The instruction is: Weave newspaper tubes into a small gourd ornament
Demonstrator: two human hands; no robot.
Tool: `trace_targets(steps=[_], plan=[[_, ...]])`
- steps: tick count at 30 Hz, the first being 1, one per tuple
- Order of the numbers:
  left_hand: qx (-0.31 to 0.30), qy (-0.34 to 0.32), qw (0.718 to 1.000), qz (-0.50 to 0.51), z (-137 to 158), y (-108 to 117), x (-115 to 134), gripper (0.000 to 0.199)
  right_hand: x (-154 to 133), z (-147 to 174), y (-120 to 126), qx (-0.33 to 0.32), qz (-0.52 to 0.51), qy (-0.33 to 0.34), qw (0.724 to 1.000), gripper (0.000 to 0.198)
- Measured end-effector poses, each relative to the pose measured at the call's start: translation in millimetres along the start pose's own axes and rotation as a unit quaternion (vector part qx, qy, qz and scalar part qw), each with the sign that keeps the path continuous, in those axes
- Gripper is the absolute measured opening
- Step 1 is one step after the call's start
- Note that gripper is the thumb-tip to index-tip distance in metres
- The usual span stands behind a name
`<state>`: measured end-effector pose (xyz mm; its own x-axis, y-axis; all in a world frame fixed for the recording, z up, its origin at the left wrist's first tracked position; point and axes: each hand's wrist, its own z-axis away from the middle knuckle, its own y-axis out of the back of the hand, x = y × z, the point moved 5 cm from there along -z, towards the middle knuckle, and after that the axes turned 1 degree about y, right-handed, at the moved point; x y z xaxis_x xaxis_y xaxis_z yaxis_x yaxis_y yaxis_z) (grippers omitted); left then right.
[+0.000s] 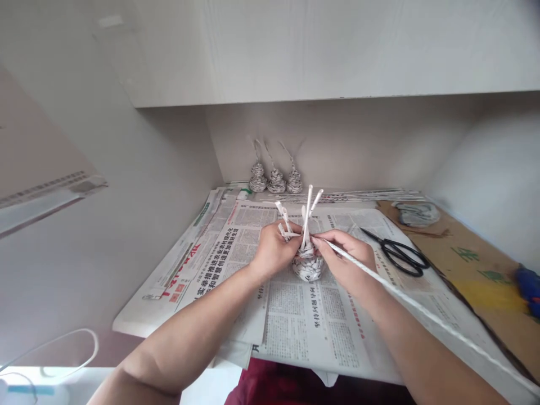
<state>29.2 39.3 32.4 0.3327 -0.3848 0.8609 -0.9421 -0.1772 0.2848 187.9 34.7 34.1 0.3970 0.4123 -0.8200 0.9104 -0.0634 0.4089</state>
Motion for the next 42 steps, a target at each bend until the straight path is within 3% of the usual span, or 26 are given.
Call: trace_targets(steps=[8,16,22,32,37,42], plan=[[-0.012,0.083,0.995,0.055,-5.4,-0.3,-2.9,0.014,-6.1,1.9,0.5,-0.005,0.054,0.056,0.997,0.012],[-0.001,0.048,0.998,0.031,-5.0,0.6,-5.3,0.016,-4.8,4.1,-5.1,0.026,0.046,0.097,0.994,0.012],[-0.013,0.060,0.997,0.042,-3.3,1.2,0.3,0.013,1.2,4.8,-6.1,0.040,0.018,0.075,0.996,0.012],[-0.087,0.171,0.947,0.258,-7.5,-9.7,-21.4,0.022,3.5,0.4,-3.0,0.022,0.026,0.067,0.997,0.011],[-0.114,0.174,0.943,0.259,-8.2,-8.4,-18.0,0.029,7.4,-0.7,-3.9,0.023,0.022,0.060,0.998,0.012],[-0.076,0.158,0.957,0.232,-8.8,-4.4,-16.0,0.032,8.0,0.8,-5.6,0.021,0.014,0.052,0.998,0.012]])
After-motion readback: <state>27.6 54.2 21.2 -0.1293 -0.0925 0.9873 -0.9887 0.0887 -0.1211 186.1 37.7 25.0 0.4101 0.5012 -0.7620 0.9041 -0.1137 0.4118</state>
